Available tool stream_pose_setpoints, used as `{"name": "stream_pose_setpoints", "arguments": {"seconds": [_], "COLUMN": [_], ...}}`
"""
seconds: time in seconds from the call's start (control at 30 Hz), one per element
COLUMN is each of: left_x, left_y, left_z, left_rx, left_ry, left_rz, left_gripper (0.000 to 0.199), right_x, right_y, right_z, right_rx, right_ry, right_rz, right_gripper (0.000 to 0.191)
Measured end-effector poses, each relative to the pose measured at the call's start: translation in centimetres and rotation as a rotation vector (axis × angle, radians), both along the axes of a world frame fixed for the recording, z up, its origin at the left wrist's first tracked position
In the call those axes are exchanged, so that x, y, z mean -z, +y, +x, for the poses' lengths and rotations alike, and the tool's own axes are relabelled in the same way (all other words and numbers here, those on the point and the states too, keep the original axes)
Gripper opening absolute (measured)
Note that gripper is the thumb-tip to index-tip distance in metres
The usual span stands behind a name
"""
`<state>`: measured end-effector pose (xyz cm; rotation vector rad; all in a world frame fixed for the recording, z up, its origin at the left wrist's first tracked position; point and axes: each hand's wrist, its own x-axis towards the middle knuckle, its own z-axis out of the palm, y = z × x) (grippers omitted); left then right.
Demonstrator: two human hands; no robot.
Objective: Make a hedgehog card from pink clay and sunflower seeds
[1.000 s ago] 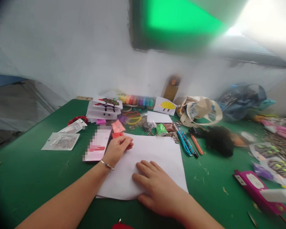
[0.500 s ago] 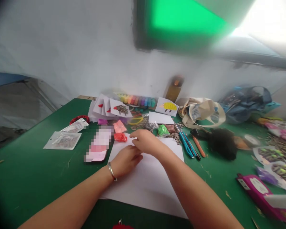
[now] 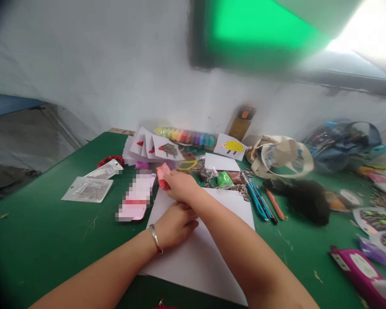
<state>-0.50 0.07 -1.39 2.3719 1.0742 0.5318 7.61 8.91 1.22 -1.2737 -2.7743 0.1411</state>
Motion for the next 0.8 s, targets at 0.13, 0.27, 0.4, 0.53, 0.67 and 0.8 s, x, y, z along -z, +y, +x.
{"name": "stream_pose_setpoints", "arguments": {"seconds": [0.13, 0.27, 0.4, 0.53, 0.67, 0.8], "left_x": [0.3, 0.3, 0.2, 0.1, 0.3, 0.3], "left_y": [0.0, 0.0, -0.1, 0.0, 0.1, 0.0], "left_z": [0.0, 0.0, 0.0, 0.0, -0.1, 0.0], "left_rx": [0.006, 0.002, 0.002, 0.003, 0.007, 0.005], "left_ry": [0.068, 0.076, 0.078, 0.075, 0.069, 0.075], "left_rz": [0.088, 0.089, 0.084, 0.076, 0.079, 0.084], "left_gripper": [0.021, 0.023, 0.022, 0.023, 0.022, 0.021], "right_x": [0.4, 1.4, 2.0, 2.0, 2.6, 4.4], "right_y": [1.1, 1.8, 1.0, -0.6, -2.5, -4.4], "right_z": [2.6, 4.3, 4.6, 5.8, 8.4, 10.0], "right_rx": [0.153, 0.229, 0.208, 0.189, 0.277, 0.251], "right_ry": [0.133, 0.124, 0.203, 0.332, 0.387, 0.365], "right_rz": [0.087, 0.042, 0.097, 0.158, 0.078, 0.062], "right_gripper": [0.028, 0.038, 0.048, 0.042, 0.026, 0.024]}}
